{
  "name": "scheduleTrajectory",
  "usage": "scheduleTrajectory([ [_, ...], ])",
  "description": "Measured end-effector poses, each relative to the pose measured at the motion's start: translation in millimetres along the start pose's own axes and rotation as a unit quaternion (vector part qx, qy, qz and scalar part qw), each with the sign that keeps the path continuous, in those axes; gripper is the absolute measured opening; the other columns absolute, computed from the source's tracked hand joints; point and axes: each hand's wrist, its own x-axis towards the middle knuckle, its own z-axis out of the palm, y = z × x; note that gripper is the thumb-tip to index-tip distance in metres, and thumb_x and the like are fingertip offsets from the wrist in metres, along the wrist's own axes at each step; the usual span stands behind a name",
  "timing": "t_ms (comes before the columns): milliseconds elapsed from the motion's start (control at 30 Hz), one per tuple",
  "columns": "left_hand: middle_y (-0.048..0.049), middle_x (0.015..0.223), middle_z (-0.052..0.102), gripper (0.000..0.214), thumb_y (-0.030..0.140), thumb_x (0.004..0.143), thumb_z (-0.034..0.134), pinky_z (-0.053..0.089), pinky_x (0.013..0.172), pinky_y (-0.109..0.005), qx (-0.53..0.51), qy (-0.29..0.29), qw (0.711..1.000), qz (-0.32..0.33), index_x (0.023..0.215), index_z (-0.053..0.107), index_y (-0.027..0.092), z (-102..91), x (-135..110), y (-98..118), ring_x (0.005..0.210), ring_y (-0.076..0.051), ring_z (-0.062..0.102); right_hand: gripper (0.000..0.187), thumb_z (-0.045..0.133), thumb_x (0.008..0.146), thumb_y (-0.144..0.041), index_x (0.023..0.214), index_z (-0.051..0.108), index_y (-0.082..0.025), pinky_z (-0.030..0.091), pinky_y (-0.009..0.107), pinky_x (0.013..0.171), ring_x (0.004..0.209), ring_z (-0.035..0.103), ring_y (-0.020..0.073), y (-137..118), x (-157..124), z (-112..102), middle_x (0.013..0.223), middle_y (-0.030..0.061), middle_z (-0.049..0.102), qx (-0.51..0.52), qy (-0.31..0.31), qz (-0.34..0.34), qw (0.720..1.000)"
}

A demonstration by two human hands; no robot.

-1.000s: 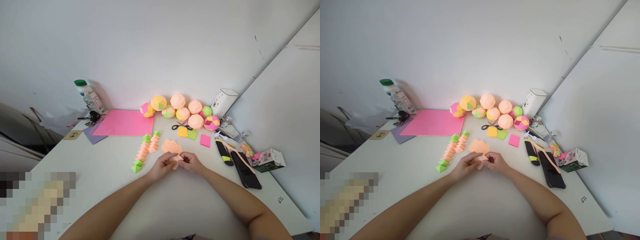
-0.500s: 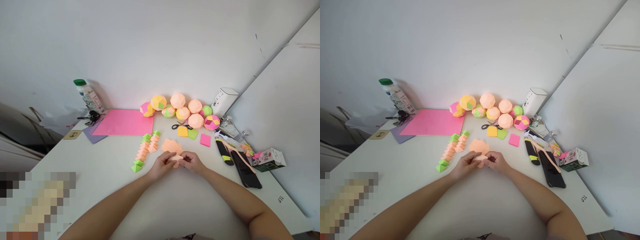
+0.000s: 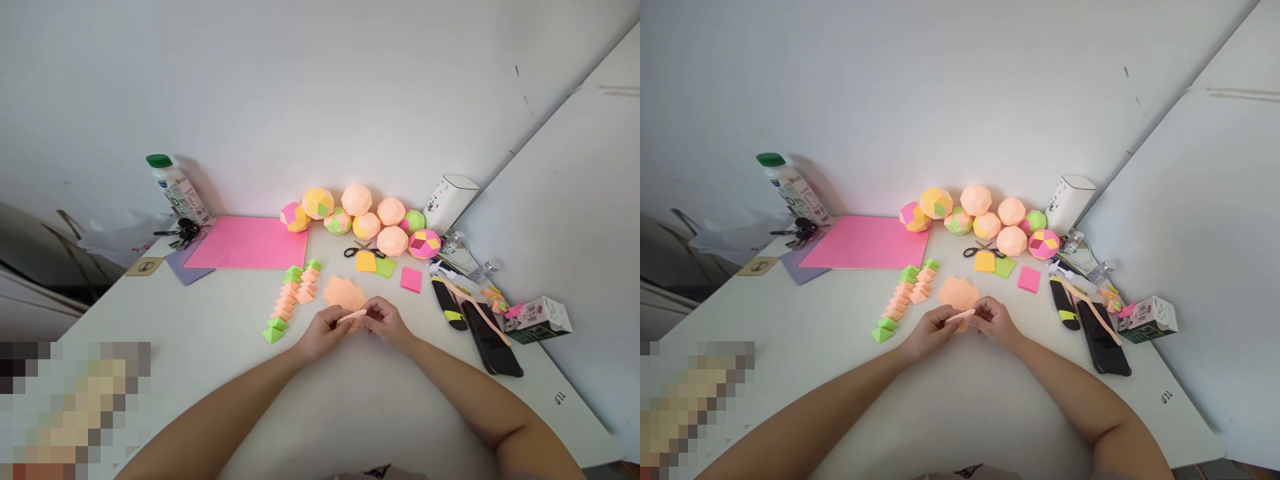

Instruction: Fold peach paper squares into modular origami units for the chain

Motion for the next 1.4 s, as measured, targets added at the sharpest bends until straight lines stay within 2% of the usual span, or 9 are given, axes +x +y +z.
scheduleTrajectory([
  [100, 0.0014, 0.065, 0.046, 0.025, 0.035, 0.084, 0.049, 0.034, 0.056, -0.023, -0.003, -0.002, 1.0, 0.004, 0.077, 0.065, 0.017, 0.1, -0.3, 0.4, 0.06, -0.011, 0.042, 0.022, 0.069, 0.073, -0.034, 0.083, 0.056, -0.018, 0.044, 0.023, 0.048, 0.052, 0.051, 0.0093, 0.6, 0.7, -1.0, 0.066, -0.0025, 0.055, 0.005, -0.008, 0.001, 1.0],
  [267, 0.003, 0.062, 0.04, 0.023, 0.033, 0.083, 0.05, 0.032, 0.055, -0.022, -0.007, -0.006, 1.0, 0.005, 0.073, 0.064, 0.016, 0.4, -0.4, 1.4, 0.057, -0.01, 0.038, 0.018, 0.068, 0.073, -0.034, 0.077, 0.061, -0.017, 0.043, 0.024, 0.048, 0.05, 0.05, 0.0097, 0.8, 0.7, -2.6, 0.062, -0.002, 0.055, -0.011, -0.017, -0.004, 1.0],
  [733, 0.0032, 0.059, 0.037, 0.025, 0.034, 0.084, 0.049, 0.031, 0.052, -0.022, 0.009, -0.006, 1.0, 0.02, 0.075, 0.065, 0.017, 0.8, -0.4, 1.5, 0.056, -0.009, 0.035, 0.019, 0.067, 0.075, -0.035, 0.073, 0.062, -0.017, 0.042, 0.024, 0.049, 0.051, 0.049, 0.0103, -5.5, 0.6, -2.1, 0.062, -0.0013, 0.054, -0.023, -0.025, -0.011, 0.999],
  [833, 0.0032, 0.059, 0.037, 0.028, 0.035, 0.084, 0.048, 0.03, 0.051, -0.021, 0.008, -0.004, 1.0, 0.016, 0.069, 0.062, 0.016, 0.7, -0.5, 1.8, 0.055, -0.009, 0.035, 0.018, 0.067, 0.075, -0.034, 0.072, 0.061, -0.016, 0.041, 0.024, 0.048, 0.052, 0.049, 0.0103, -3.8, 0.4, -2.8, 0.061, -0.0011, 0.054, -0.03, -0.025, -0.012, 0.999],
  [967, 0.0034, 0.058, 0.035, 0.035, 0.037, 0.083, 0.049, 0.03, 0.051, -0.022, 0.009, -0.004, 1.0, 0.016, 0.056, 0.05, 0.015, 0.5, -0.5, 0.9, 0.054, -0.009, 0.034, 0.018, 0.068, 0.074, -0.033, 0.071, 0.062, -0.016, 0.041, 0.023, 0.049, 0.052, 0.049, 0.0103, -2.2, 0.2, -3.1, 0.062, -0.0009, 0.054, -0.034, -0.024, -0.013, 0.999],
  [1400, 0.0038, 0.057, 0.034, 0.038, 0.04, 0.081, 0.052, 0.028, 0.05, -0.022, 0.001, -0.004, 1.0, 0.016, 0.053, 0.045, 0.015, 0.6, -0.3, 0.6, 0.053, -0.008, 0.032, 0.024, 0.071, 0.069, -0.038, 0.07, 0.061, -0.017, 0.043, 0.024, 0.048, 0.051, 0.049, 0.0109, -5.3, 0.3, -1.6, 0.061, -0.0008, 0.055, -0.023, -0.013, 0.0, 1.0],
])
